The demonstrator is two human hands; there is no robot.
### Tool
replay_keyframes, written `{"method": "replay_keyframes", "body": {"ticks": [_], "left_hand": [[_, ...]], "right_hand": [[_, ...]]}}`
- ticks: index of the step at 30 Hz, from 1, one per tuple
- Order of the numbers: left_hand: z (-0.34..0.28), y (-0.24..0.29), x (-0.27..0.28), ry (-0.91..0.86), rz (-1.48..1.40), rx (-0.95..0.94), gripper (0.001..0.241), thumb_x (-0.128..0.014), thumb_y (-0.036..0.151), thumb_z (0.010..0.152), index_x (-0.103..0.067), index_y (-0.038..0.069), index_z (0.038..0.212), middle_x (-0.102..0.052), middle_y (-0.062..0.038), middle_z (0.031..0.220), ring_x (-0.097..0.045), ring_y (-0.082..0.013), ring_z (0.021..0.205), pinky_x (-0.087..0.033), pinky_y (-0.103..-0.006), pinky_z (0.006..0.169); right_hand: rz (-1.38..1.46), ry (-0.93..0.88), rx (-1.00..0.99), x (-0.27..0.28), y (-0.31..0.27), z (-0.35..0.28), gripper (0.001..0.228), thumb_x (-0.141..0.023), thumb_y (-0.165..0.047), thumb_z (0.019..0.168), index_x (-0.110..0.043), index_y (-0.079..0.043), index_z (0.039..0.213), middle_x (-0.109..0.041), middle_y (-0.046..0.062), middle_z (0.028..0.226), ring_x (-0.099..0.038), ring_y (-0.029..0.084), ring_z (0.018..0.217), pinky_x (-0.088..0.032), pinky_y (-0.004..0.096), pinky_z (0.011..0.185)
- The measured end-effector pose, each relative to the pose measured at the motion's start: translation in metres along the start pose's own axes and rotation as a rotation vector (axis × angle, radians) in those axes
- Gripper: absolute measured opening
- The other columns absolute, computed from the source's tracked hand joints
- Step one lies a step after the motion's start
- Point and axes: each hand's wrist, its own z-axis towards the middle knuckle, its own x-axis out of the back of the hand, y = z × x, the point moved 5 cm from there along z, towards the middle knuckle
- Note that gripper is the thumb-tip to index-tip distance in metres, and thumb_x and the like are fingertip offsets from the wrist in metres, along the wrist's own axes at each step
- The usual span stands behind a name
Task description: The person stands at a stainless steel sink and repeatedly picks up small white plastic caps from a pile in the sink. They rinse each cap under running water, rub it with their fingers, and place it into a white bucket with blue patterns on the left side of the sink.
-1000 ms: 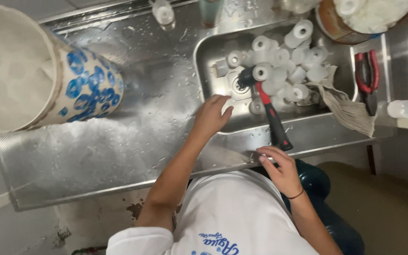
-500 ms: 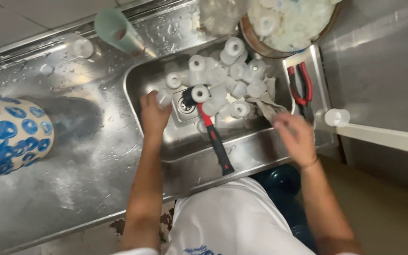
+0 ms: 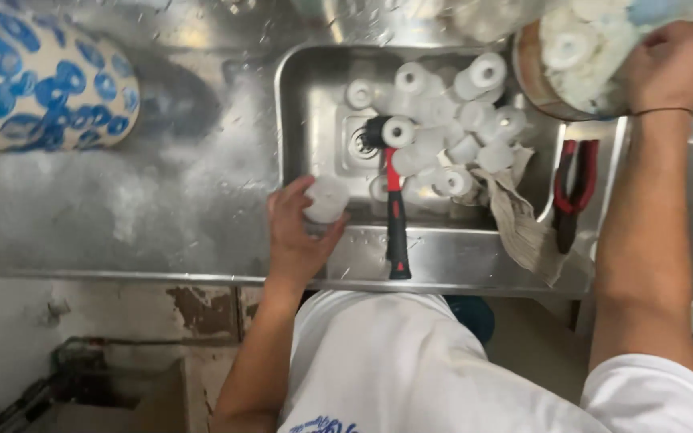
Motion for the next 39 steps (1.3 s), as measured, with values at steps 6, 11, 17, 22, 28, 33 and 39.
{"method": "replay_keyframes", "body": {"ticks": [6, 11, 17, 22, 28, 33, 39], "left_hand": [[0.011, 0.034, 0.01, 0.075, 0.178, -0.471, 0.042, -0.085, 0.015, 0.084, -0.055, 0.002, 0.111, -0.054, -0.017, 0.125, -0.06, -0.0268, 0.107, -0.046, -0.0441, 0.091], [0.014, 0.035, 0.018, 0.052, 0.177, -0.53, 0.036, -0.08, 0.016, 0.083, -0.059, -0.001, 0.107, -0.056, -0.018, 0.114, -0.06, -0.0281, 0.105, -0.049, -0.0426, 0.085], [0.002, -0.056, -0.014, -0.195, -0.791, 0.113, 0.042, -0.055, 0.04, 0.089, -0.066, 0.001, 0.1, -0.064, -0.015, 0.103, -0.056, -0.0216, 0.095, -0.044, -0.0364, 0.084], [-0.012, -0.088, -0.024, -0.221, -1.114, 0.38, 0.036, -0.055, 0.034, 0.095, -0.069, 0.005, 0.081, -0.063, -0.006, 0.068, -0.057, -0.0122, 0.061, -0.045, -0.0274, 0.058], [-0.014, -0.091, 0.02, -0.306, -1.069, 0.312, 0.03, -0.062, 0.024, 0.091, -0.067, 0.004, 0.069, -0.061, -0.009, 0.062, -0.057, -0.0165, 0.058, -0.045, -0.0286, 0.051], [-0.024, -0.104, 0.054, -0.268, -0.876, 0.072, 0.041, -0.056, 0.039, 0.094, -0.069, 0.004, 0.076, -0.062, -0.008, 0.073, -0.053, -0.0144, 0.077, -0.043, -0.0315, 0.068], [-0.032, -0.11, 0.106, -0.106, -0.762, -0.078, 0.046, -0.046, 0.037, 0.098, -0.076, 0.003, 0.089, -0.07, -0.014, 0.085, -0.065, -0.0241, 0.086, -0.049, -0.0371, 0.081]], "right_hand": [[0.877, 0.14, -0.373, 0.087, -0.082, -0.039, 0.01, -0.05, 0.007, 0.106, -0.047, 0.001, 0.113, -0.046, 0.014, 0.098, -0.045, 0.024, 0.088, -0.041, 0.039, 0.083], [1.148, -0.227, -0.548, 0.14, -0.241, -0.084, 0.02, -0.055, -0.027, 0.108, -0.051, -0.012, 0.12, -0.051, 0.005, 0.111, -0.051, 0.014, 0.089, -0.044, 0.026, 0.074], [1.545, -0.27, -0.551, 0.19, -0.399, -0.115, 0.026, -0.077, 0.0, 0.084, -0.059, 0.001, 0.103, -0.071, 0.016, 0.089, -0.072, 0.019, 0.07, -0.06, 0.028, 0.061], [1.356, -0.106, -0.357, 0.245, -0.472, -0.077, 0.021, -0.089, -0.008, 0.073, -0.076, -0.004, 0.088, -0.069, 0.009, 0.076, -0.066, 0.017, 0.059, -0.055, 0.026, 0.055], [1.436, -0.209, -0.319, 0.254, -0.514, -0.07, 0.058, -0.089, -0.017, 0.072, -0.059, 0.0, 0.119, -0.047, 0.018, 0.118, -0.051, 0.023, 0.098, -0.045, 0.038, 0.087], [1.448, -0.263, -0.206, 0.275, -0.575, -0.063, 0.047, -0.078, -0.016, 0.084, -0.066, 0.001, 0.126, -0.063, 0.024, 0.131, -0.052, 0.041, 0.129, -0.043, 0.053, 0.105], [1.389, -0.175, -0.156, 0.268, -0.614, -0.068, 0.03, -0.074, -0.01, 0.087, -0.072, -0.004, 0.116, -0.071, 0.018, 0.119, -0.063, 0.038, 0.118, -0.049, 0.05, 0.098]]}}
